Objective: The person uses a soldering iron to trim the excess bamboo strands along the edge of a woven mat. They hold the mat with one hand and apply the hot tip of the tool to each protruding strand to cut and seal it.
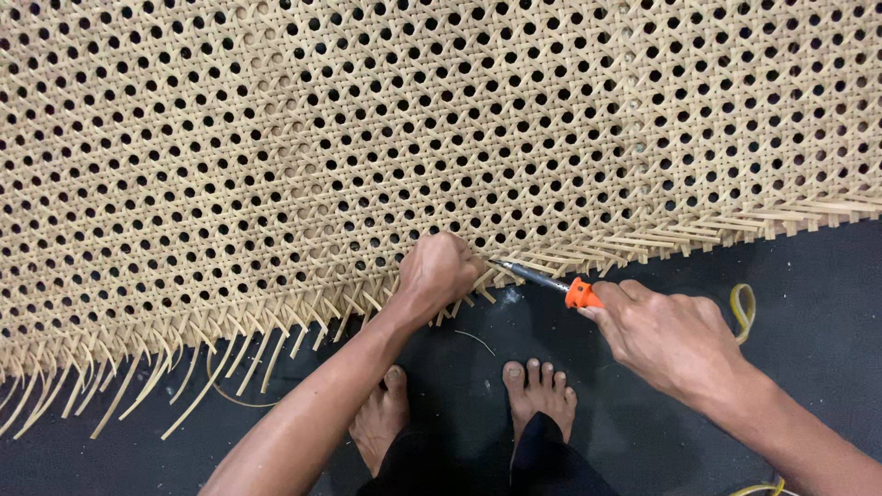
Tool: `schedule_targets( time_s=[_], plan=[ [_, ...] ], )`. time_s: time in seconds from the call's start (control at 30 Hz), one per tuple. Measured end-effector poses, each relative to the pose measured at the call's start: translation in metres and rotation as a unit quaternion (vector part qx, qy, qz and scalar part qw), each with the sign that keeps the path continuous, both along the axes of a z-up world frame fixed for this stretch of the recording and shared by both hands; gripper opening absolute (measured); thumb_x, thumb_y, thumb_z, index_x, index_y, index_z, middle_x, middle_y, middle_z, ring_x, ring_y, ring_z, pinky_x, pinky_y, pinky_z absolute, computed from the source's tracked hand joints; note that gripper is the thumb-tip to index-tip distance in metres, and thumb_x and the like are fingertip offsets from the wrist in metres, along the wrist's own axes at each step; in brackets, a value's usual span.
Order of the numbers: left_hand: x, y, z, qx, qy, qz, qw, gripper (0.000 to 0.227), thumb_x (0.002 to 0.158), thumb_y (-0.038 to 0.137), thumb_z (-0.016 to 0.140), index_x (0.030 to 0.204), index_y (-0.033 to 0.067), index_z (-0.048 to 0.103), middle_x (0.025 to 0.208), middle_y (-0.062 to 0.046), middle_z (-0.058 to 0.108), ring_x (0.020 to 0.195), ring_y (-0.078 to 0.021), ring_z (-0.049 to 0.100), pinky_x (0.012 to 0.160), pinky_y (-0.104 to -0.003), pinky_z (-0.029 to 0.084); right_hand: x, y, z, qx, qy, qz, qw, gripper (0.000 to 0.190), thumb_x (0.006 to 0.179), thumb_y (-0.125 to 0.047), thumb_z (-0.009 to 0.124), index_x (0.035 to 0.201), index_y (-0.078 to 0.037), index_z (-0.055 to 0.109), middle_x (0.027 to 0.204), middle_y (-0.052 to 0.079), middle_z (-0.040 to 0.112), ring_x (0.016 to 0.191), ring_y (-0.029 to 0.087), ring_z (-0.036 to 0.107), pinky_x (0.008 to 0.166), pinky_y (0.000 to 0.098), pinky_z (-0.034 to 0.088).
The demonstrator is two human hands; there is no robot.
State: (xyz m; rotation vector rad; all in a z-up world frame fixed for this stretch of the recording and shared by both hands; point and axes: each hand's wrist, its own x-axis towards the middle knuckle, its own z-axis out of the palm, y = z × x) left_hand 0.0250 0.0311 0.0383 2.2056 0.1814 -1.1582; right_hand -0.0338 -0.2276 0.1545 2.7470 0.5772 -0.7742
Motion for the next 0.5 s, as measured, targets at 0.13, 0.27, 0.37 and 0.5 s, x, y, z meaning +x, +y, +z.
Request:
schedule_targets(
  time_s=[0.13,0.27,0.37,0.5],
  plan=[
    [-0.001,0.000,-0.005,0.013,-0.008,-0.007,1.000,0.031,0.087,0.009,0.061,0.058,0.0196,0.057,0.047,0.009,0.050,0.037,-0.0070,0.045,0.038,-0.026,0.045,0.009,0.003,0.004,-0.010,0.066,-0.032,0.997,0.026,0.102,-0.046,0.045,0.103,-0.022,0.056,0.083,-0.003,0.068,0.057,0.032,0.073,0.042,0.0458,0.052],
    [-0.001,0.001,-0.003,-0.003,-0.008,-0.014,1.000,0.034,0.092,0.013,0.066,0.060,0.0198,0.057,0.055,0.006,0.060,0.039,-0.0066,0.049,0.038,-0.025,0.046,0.017,0.007,0.008,-0.021,0.078,0.001,0.997,0.023,0.102,-0.043,0.046,0.101,-0.022,0.054,0.074,-0.003,0.067,0.054,0.028,0.072,0.040,0.0403,0.050],
    [0.000,0.001,-0.004,0.003,-0.013,-0.017,1.000,0.031,0.090,0.013,0.063,0.061,0.0209,0.059,0.050,0.009,0.052,0.039,-0.0065,0.047,0.038,-0.025,0.044,0.029,0.018,0.018,-0.045,0.110,-0.010,0.993,0.027,0.103,-0.046,0.043,0.104,-0.022,0.054,0.076,-0.002,0.071,0.061,0.030,0.075,0.045,0.0423,0.053],
    [0.000,0.000,-0.004,0.021,-0.017,-0.022,0.999,0.033,0.088,0.017,0.066,0.058,0.0224,0.054,0.046,0.011,0.041,0.040,-0.0071,0.043,0.041,-0.027,0.044,0.037,0.022,0.019,-0.048,0.128,-0.001,0.991,0.026,0.105,-0.043,0.042,0.104,-0.021,0.054,0.063,0.000,0.069,0.055,0.029,0.072,0.043,0.0403,0.049]
  ],
)
